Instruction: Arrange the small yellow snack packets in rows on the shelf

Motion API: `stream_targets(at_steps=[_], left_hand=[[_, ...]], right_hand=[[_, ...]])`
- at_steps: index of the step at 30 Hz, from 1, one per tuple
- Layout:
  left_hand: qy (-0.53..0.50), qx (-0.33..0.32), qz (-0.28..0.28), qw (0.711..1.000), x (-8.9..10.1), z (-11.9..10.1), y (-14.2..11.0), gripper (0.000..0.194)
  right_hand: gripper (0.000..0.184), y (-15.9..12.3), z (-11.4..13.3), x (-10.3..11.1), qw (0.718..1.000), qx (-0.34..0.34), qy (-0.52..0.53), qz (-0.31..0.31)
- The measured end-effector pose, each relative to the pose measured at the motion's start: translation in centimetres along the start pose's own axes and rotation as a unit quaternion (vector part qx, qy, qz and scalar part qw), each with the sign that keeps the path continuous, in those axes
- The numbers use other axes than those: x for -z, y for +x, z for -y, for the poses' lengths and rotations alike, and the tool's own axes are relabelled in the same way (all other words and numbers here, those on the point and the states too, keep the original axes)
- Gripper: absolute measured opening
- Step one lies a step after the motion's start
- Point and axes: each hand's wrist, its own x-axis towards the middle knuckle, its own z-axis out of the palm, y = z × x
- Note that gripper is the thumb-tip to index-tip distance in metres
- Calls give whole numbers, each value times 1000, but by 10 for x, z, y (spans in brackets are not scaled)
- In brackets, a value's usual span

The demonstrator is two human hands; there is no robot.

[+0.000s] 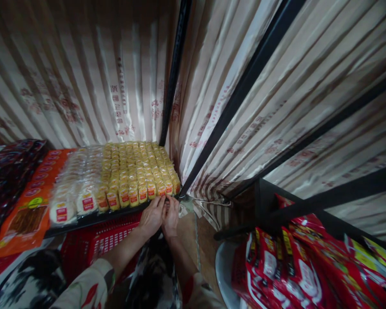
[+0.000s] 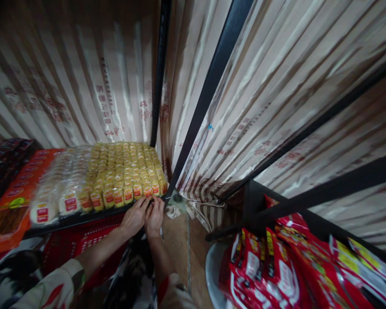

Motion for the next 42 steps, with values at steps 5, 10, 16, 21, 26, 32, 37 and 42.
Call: stream_targets(at_steps=[5, 10, 16, 21, 26, 32, 37, 42], left_hand=[[-15, 16, 9, 1000, 0, -1, -7, 44], [-58, 52, 40, 996, 2, -1, -22, 45], [-109, 47, 38, 992, 10, -3, -41, 41], [-138, 57, 9, 989, 20, -3, -50, 37], [-151, 61, -27, 986, 26, 7, -63, 37], [-160, 70, -48, 983, 31, 22, -93, 37], [-172, 84, -34, 981, 35, 30, -125, 40], [-187, 96, -14, 978, 45, 31, -159, 43]], right_hand=[[39, -3, 2, 0, 1000, 20, -13, 14], [39, -7, 4, 3, 999, 32, -21, 33], [40, -13, 5, 8, 996, 64, -20, 67], [38, -13, 15, 9, 993, 84, -25, 83], [36, -18, 34, 5, 990, 91, -23, 108], [35, -41, 52, -1, 979, 92, -8, 181], [34, -67, 71, 4, 965, 74, -16, 251], [34, -95, 94, 15, 955, 59, -30, 290]])
